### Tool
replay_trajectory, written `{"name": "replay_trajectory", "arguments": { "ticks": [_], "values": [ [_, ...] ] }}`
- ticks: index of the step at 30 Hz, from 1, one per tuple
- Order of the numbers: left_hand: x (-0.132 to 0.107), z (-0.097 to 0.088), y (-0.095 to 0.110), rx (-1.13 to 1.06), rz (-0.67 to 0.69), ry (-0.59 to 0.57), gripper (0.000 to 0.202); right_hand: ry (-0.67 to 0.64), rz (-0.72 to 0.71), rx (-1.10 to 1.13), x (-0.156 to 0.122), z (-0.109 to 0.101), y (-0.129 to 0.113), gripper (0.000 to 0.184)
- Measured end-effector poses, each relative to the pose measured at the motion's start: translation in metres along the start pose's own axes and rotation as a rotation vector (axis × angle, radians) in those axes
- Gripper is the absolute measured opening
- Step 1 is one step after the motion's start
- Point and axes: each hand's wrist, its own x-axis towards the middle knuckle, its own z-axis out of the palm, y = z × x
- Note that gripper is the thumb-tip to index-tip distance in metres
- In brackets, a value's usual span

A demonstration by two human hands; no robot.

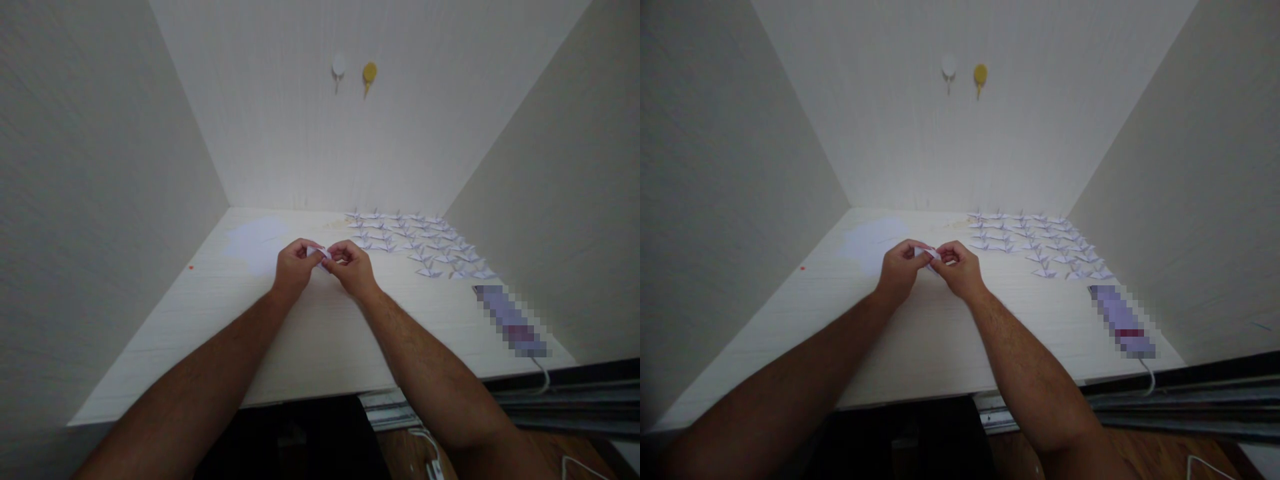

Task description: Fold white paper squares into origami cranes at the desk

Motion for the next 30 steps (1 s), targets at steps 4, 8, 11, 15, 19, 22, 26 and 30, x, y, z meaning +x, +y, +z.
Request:
{"name": "replay_trajectory", "arguments": {
  "ticks": [4,8,11,15,19,22,26,30],
  "values": [
    [0.002,-0.003,-0.001,-0.011,-0.028,-0.032,0.011,-0.008,0.011,0.020,0.000,0.000,-0.003,0.030],
    [0.004,-0.006,-0.005,-0.107,-0.046,-0.068,0.015,-0.031,0.073,0.153,0.002,-0.001,-0.005,0.028],
    [0.005,-0.007,-0.008,-0.174,-0.050,-0.103,0.015,-0.030,0.094,0.200,0.003,-0.001,-0.005,0.028],
    [0.004,-0.006,-0.009,-0.160,-0.064,-0.113,0.017,-0.056,0.091,0.261,0.003,-0.001,-0.005,0.028],
    [0.002,-0.005,-0.005,-0.143,-0.095,-0.099,0.019,-0.053,0.097,0.262,0.003,0.000,-0.004,0.029],
    [0.002,-0.005,-0.002,-0.141,-0.097,-0.091,0.015,-0.034,0.087,0.244,0.004,-0.001,-0.001,0.028],
    [0.002,-0.005,0.001,-0.095,-0.070,-0.078,0.012,-0.016,0.081,0.208,0.004,-0.001,0.002,0.026],
    [0.000,-0.004,0.002,-0.060,-0.063,-0.063,0.013,0.004,0.090,0.190,0.004,-0.001,0.002,0.025]
  ]
}}
